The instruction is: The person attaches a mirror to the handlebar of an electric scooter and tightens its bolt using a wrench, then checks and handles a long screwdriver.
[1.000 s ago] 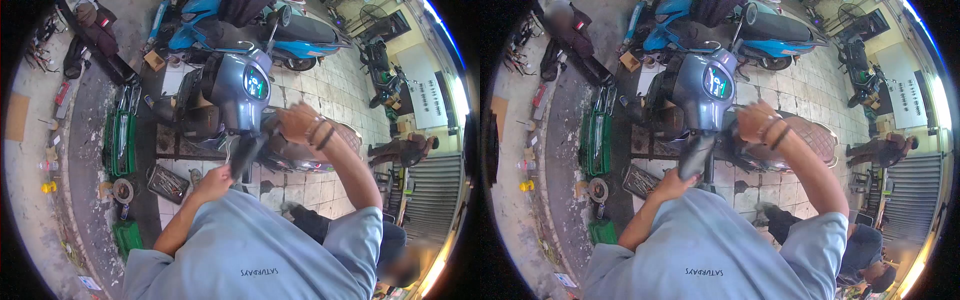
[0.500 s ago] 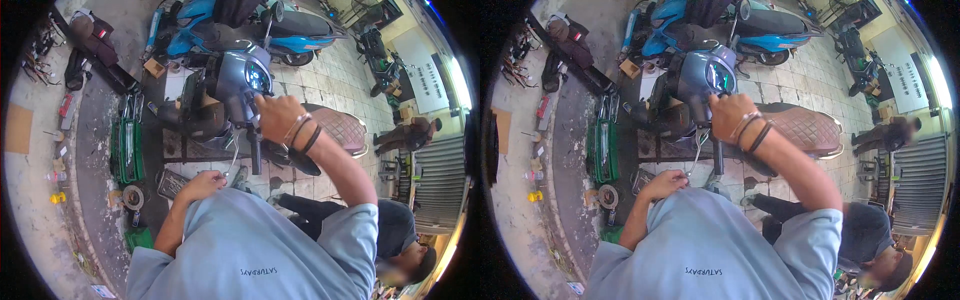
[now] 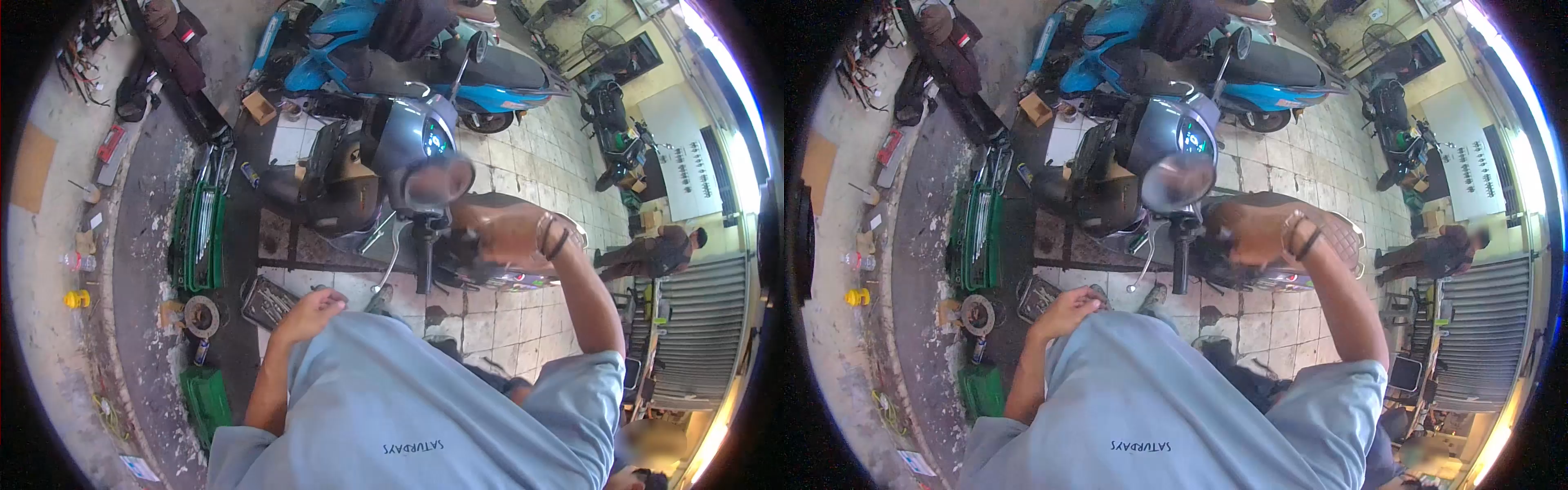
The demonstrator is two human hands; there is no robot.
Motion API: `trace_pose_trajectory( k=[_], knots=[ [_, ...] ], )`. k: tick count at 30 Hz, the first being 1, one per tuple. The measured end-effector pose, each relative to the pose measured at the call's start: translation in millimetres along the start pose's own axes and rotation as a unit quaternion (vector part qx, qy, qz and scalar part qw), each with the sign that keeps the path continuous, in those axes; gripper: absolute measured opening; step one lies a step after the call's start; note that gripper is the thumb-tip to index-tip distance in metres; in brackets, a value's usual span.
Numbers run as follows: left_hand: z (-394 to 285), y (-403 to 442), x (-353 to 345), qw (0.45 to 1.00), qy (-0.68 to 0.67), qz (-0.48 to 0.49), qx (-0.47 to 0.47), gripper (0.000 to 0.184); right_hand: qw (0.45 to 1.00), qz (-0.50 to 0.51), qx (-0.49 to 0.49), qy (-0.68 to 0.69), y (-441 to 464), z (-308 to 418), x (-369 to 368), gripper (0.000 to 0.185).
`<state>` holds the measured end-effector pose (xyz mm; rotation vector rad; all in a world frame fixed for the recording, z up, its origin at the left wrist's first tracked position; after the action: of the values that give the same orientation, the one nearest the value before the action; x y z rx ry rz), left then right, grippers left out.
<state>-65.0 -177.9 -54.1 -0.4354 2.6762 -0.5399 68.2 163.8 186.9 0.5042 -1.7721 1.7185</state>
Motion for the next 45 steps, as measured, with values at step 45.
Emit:
trace_pose_trajectory(
  k=[45],
  knots=[
    [-12,42,2,0.997,0.076,0.018,-0.009,0.033,0.923,-0.085,0.315,0.205,-23,64,42,0.031]
  ],
)
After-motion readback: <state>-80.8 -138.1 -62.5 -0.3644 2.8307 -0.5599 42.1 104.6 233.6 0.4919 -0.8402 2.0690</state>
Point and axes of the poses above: each hand's wrist, its own y-axis towards the middle knuckle, its own x-axis out of the back of the hand, z = x × y, the point moved 4 cm from there along y, towards the middle knuckle, and after that the axes turned 14 degrees about -y, right-handed, at the moved point
